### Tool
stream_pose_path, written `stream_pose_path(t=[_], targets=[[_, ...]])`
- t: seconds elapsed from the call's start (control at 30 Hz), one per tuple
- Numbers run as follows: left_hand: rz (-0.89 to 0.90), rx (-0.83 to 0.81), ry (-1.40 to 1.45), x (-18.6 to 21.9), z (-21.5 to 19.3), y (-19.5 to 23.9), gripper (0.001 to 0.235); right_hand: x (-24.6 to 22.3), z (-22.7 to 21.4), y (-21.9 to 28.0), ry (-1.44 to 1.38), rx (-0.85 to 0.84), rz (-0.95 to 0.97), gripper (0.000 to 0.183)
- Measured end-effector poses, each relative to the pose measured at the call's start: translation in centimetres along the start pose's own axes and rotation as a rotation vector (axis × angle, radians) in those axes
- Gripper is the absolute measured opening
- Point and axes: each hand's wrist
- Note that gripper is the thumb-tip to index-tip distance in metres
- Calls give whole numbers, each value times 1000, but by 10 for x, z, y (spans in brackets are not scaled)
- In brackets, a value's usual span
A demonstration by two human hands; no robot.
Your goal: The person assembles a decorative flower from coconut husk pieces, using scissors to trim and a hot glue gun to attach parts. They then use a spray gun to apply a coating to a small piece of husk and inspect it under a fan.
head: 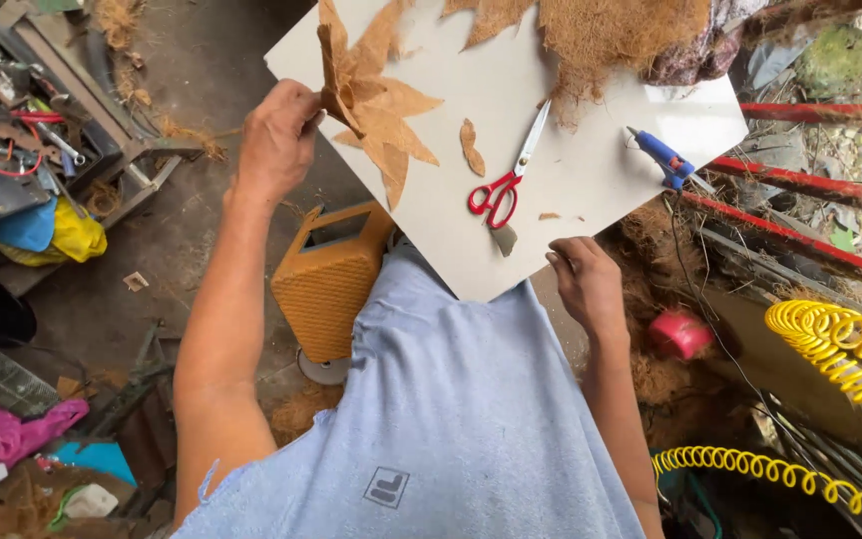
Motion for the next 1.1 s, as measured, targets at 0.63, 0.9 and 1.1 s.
stream_pose_path(t=[0.63, 0.9, 1.1], targets=[[319, -116, -22, -6, 127, -23, 13, -47, -31, -230, -197, 147, 11, 15], [402, 30, -182, -6, 145, -47, 23, -64, -39, -299, 8, 62, 27, 8], [433, 42, -229, -34, 171, -55, 18, -68, -34, -347, 45, 61, 200, 9]])
Point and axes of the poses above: each hand's wrist, its own y-axis away from the middle knuckle, its own z-axis out of the palm, x = y × z, and after that the axes turned 14 degrees about z, right-handed
